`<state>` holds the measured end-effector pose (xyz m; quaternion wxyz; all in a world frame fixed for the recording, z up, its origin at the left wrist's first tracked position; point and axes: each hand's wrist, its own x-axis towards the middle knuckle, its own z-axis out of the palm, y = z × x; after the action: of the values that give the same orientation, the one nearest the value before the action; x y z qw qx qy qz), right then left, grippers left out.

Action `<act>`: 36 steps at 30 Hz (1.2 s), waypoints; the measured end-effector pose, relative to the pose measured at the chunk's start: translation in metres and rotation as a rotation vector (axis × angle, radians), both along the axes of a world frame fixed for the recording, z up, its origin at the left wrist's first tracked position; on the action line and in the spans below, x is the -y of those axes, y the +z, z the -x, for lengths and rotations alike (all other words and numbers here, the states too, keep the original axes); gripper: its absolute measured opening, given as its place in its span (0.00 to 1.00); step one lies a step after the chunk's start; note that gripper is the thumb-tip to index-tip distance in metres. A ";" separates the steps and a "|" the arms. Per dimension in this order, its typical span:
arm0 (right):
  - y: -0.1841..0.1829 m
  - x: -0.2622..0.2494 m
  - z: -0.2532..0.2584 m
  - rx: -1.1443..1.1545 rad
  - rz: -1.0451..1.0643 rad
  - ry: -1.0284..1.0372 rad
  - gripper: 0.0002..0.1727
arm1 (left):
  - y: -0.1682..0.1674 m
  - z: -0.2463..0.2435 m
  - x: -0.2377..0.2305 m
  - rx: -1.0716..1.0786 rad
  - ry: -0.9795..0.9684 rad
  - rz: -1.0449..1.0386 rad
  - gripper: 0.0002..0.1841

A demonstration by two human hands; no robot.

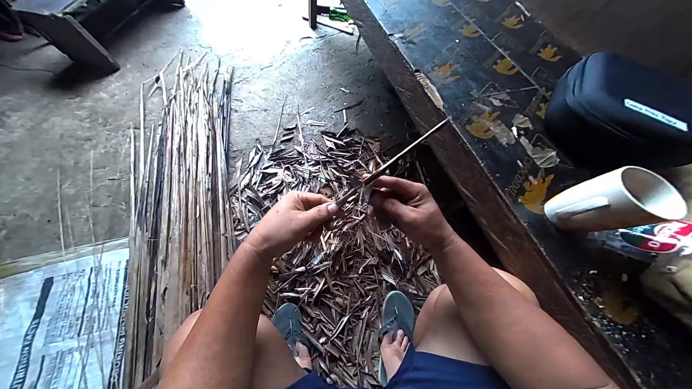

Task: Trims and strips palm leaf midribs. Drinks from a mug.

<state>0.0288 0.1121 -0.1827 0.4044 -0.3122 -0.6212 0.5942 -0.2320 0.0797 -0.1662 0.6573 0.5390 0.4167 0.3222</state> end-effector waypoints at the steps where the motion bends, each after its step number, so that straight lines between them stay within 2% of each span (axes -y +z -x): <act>1: 0.002 -0.001 -0.002 -0.018 -0.007 -0.018 0.17 | 0.000 0.000 0.000 -0.003 0.003 -0.009 0.13; 10: 0.015 -0.011 -0.024 -0.171 -0.056 -0.308 0.18 | -0.004 0.001 0.003 -0.128 0.062 -0.146 0.12; 15: 0.020 -0.013 -0.026 -0.264 -0.042 -0.432 0.18 | -0.010 -0.005 0.005 -0.389 0.183 -0.335 0.11; 19: 0.029 -0.016 -0.037 -0.274 -0.050 -0.462 0.21 | -0.018 -0.005 0.002 -0.422 0.298 -0.326 0.12; 21: 0.027 -0.009 -0.029 -0.176 0.006 -0.389 0.23 | -0.017 -0.009 0.003 -0.353 0.325 -0.331 0.13; 24: 0.016 0.002 -0.010 -0.057 0.139 -0.142 0.25 | -0.013 -0.015 0.005 -0.279 0.301 -0.372 0.16; 28: 0.008 0.009 0.005 -0.012 0.265 0.152 0.24 | -0.009 -0.020 0.007 -0.208 0.223 -0.367 0.15; 33: 0.012 0.009 0.000 0.014 0.276 0.279 0.20 | -0.006 -0.019 0.005 0.144 0.026 -0.007 0.16; 36: 0.015 0.007 -0.006 0.021 0.221 0.354 0.17 | -0.007 -0.019 0.003 0.275 -0.073 0.114 0.14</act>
<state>0.0348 0.1052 -0.1677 0.2505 -0.2466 -0.6015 0.7174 -0.2130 0.0766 -0.1736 0.7491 0.4664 0.3203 0.3445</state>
